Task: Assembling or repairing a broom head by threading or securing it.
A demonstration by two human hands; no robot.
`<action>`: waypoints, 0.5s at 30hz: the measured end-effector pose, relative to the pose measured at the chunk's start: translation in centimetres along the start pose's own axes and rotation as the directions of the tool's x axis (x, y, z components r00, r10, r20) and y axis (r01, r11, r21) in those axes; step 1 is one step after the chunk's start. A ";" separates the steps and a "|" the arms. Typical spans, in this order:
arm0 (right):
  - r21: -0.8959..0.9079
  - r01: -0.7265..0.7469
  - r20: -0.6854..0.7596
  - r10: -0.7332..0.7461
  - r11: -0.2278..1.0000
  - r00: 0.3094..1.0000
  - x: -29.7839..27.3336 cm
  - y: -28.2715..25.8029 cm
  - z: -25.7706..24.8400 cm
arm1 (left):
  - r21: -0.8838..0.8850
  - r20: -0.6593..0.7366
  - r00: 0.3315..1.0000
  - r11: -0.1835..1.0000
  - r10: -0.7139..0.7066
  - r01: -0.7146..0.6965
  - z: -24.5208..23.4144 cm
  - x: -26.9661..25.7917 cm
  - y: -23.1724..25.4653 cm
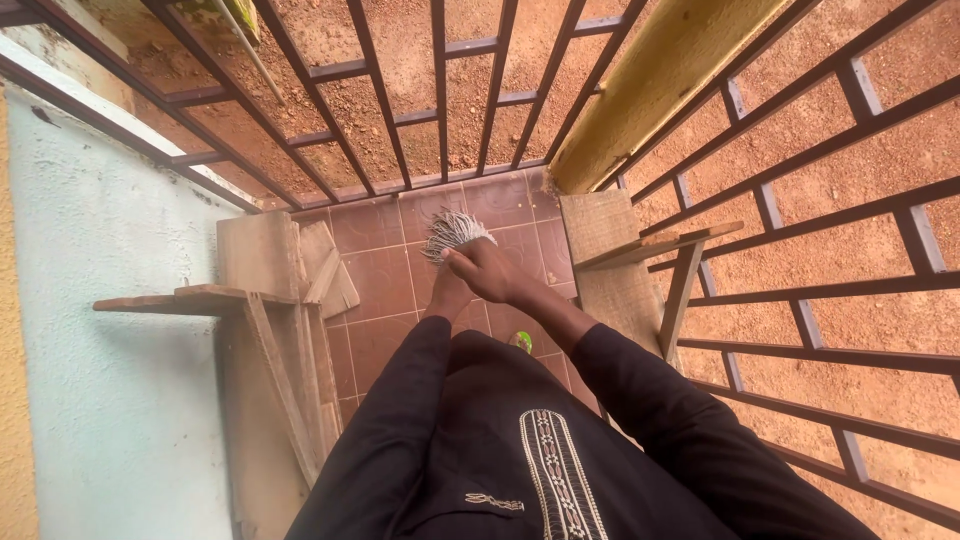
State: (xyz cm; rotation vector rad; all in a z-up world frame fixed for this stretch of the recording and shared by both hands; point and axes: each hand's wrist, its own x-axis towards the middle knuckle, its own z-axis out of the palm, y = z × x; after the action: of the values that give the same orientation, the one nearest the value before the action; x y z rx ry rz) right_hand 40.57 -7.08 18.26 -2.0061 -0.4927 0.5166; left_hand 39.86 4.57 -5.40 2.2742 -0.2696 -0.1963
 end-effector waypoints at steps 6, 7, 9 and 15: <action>0.298 0.050 0.015 -0.057 0.953 0.998 -0.6 0.9 0.7 | -0.222 -0.166 0.961 0.958 -0.222 0.183 -4.4 -2.3 4.7; 0.302 0.050 0.022 -0.059 0.952 0.998 -0.2 1.0 1.2 | -0.220 -0.168 0.959 0.957 -0.229 0.190 -5.4 -2.7 4.6; 0.324 0.072 0.021 -0.084 0.943 0.996 0.8 0.9 2.2 | -0.097 -0.137 0.958 0.966 -0.251 0.239 -7.6 -3.0 4.4; 0.428 0.131 0.053 -0.170 0.894 0.984 3.0 -1.2 6.2 | -0.159 -0.276 0.947 0.980 -0.163 0.123 -13.1 -6.1 1.7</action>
State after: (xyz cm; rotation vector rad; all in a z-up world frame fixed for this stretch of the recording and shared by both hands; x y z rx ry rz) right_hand 39.53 -0.52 16.15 -1.5197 -0.5348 0.5644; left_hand 36.72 14.49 4.72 2.1490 0.0616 0.0427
